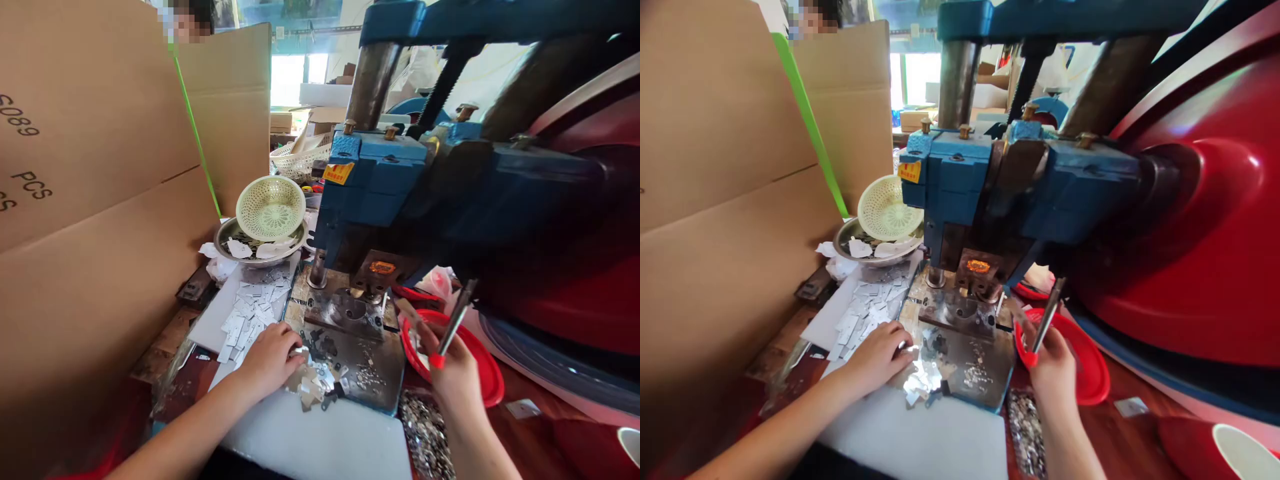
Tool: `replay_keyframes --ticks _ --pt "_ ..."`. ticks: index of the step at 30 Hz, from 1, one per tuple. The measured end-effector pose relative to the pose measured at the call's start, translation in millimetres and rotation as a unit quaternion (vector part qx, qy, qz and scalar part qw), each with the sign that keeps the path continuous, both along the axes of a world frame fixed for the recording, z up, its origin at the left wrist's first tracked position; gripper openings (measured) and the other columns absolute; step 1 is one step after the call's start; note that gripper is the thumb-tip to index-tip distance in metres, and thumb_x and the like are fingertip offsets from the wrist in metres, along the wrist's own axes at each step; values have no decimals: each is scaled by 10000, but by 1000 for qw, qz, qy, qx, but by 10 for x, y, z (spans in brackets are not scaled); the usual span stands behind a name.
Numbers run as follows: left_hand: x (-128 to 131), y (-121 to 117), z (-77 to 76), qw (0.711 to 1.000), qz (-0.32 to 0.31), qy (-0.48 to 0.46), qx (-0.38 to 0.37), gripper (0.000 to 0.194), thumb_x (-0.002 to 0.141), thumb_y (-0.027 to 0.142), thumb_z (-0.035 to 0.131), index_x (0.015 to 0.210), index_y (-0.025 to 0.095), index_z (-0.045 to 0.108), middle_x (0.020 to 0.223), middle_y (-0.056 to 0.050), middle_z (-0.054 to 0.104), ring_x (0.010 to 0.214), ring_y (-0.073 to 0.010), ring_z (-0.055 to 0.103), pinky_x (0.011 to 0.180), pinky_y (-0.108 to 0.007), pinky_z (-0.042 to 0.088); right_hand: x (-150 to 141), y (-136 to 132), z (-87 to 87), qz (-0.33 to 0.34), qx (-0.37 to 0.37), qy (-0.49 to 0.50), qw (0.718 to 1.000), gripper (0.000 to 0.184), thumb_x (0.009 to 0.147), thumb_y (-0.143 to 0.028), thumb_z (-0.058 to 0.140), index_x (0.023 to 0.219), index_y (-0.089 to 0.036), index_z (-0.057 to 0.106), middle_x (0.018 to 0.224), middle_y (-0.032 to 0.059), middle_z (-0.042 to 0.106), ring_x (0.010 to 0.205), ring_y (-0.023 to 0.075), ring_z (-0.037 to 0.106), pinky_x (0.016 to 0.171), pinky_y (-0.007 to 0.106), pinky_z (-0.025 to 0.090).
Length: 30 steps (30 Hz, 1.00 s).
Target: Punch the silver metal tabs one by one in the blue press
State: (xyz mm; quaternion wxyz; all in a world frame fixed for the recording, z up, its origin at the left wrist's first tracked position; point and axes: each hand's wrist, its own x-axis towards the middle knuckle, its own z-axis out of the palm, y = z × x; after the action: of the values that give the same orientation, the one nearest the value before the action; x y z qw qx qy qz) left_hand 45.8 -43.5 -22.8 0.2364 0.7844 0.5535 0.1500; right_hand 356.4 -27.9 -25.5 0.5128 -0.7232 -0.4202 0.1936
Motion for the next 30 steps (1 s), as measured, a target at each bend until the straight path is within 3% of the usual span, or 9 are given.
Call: replay_keyframes --ticks 3,5,9,12,14,16,20,24,30 --pt "5 1 -28 1000 -9 -17 3 61 803 263 614 845 227 640 935 -26 580 913 -209 535 826 -342 424 126 -306 9 -59 -65 -42 995 465 745 -519 549 1024 -157 636 850 88 688 729 240 620 624 340 449" --pt "31 -11 -37 999 -26 -35 4 57 810 239 602 848 223 641 929 -26 587 902 -199 543 819 -330 429 34 -429 -29 -31 -85 -88 992 436 770 -502 513 1023 -171 642 889 107 694 784 267 634 661 367 462" --pt "10 -11 27 996 -63 -63 7 130 834 192 547 915 227 642 964 -30 613 908 -189 559 825 -319 440 -384 -468 -110 208 -38 -164 964 304 815 -453 494 865 -213 674 881 72 701 861 249 635 800 384 471" --pt "-180 11 148 998 -36 -57 19 183 837 148 493 919 221 641 990 -40 617 935 -196 562 849 -335 440 -596 -428 -111 293 -11 -207 934 279 865 -407 460 883 -228 674 883 56 699 871 229 628 813 385 469" --pt "-359 -10 233 999 -24 -37 14 180 822 145 499 905 222 639 990 -39 616 950 -201 561 859 -345 441 -633 -419 -105 307 -9 -213 927 288 882 -396 440 896 -226 672 881 60 699 861 225 631 795 381 479" --pt "-517 -76 289 998 -54 -8 -8 169 783 185 573 928 241 639 1045 -34 606 1002 -215 548 897 -362 432 -621 -432 -116 314 -13 -212 925 292 887 -398 436 895 -226 672 881 64 699 856 225 634 786 378 487" --pt "-657 -250 260 994 -95 48 -29 391 662 221 714 1032 300 619 1283 -23 505 1194 -272 443 1013 -431 360 -587 -495 -183 311 -30 -205 927 292 883 -411 443 900 -232 673 892 62 701 862 227 637 782 377 498" --pt "-602 -316 114 997 -64 50 -1 268 705 245 701 961 274 626 1331 -26 472 1266 -288 369 1045 -465 324 -605 -544 -227 305 -44 -200 930 296 884 -414 440 902 -232 672 896 60 702 866 227 638 782 377 501" --pt "-270 -217 -15 999 -14 -2 48 28 792 226 614 776 206 605 1165 -63 564 1138 -253 482 951 -415 402 -665 -566 -185 311 -44 -201 928 299 894 -405 430 907 -228 671 904 62 697 873 224 631 790 369 495"
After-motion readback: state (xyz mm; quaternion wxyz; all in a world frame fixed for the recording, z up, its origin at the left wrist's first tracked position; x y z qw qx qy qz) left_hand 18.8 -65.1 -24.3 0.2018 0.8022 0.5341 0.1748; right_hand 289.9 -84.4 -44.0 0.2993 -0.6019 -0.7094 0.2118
